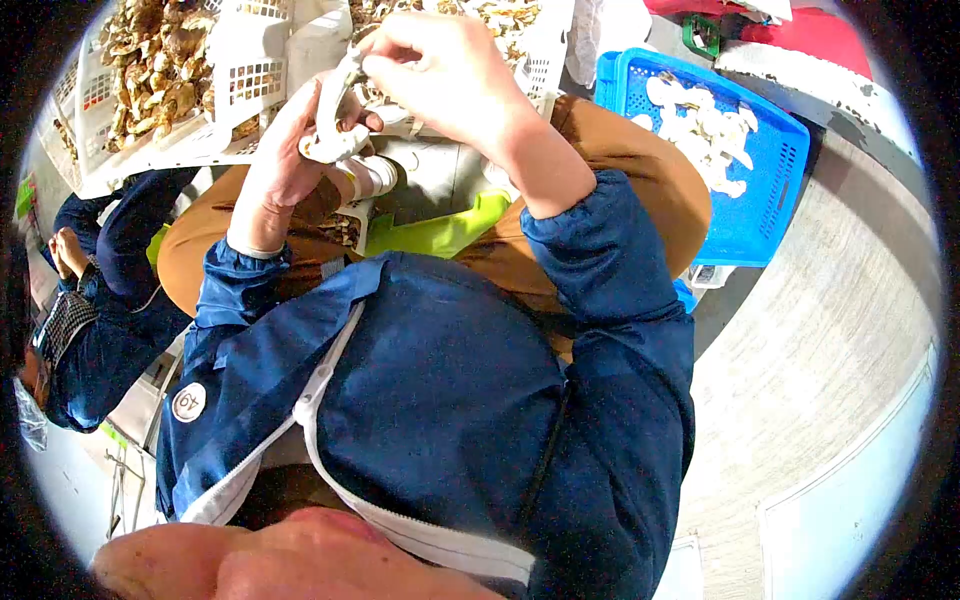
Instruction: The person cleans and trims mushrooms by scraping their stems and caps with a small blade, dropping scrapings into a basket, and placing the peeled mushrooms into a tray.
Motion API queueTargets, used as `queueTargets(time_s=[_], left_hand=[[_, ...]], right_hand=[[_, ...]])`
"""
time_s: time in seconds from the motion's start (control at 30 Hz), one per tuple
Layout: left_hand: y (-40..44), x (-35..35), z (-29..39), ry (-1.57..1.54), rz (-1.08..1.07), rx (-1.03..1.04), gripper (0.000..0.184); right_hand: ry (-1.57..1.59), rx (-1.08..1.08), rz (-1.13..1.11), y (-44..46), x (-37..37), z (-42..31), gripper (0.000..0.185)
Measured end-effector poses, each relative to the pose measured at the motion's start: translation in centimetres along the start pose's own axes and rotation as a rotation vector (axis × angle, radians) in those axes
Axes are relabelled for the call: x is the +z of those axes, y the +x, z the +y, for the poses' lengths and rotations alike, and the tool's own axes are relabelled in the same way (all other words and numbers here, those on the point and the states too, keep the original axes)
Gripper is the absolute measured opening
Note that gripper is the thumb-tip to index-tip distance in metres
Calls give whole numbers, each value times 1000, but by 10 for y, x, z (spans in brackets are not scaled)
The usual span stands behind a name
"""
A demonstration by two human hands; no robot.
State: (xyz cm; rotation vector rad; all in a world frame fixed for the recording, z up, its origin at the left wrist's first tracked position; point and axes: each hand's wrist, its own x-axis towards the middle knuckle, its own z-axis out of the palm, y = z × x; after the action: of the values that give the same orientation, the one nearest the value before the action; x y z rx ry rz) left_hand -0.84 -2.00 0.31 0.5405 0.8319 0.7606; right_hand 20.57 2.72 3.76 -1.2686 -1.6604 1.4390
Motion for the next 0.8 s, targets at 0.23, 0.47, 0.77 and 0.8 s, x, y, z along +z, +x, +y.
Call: queueTargets(time_s=[0.23,0.47,0.77,0.8], left_hand=[[1,-12,-3,-298,90,-86,50],[-6,-4,4,-211,149,-105,52],[-1,-11,-3,391,163,88,43],[-2,-11,-5,309,194,68,44]], right_hand=[[-4,-42,131,-2,-5,-11,13],[-122,-427,-208,-3,12,22,14],[-66,-451,-233,-5,13,30,17],[-65,-478,-185,-5,14,31,17]])
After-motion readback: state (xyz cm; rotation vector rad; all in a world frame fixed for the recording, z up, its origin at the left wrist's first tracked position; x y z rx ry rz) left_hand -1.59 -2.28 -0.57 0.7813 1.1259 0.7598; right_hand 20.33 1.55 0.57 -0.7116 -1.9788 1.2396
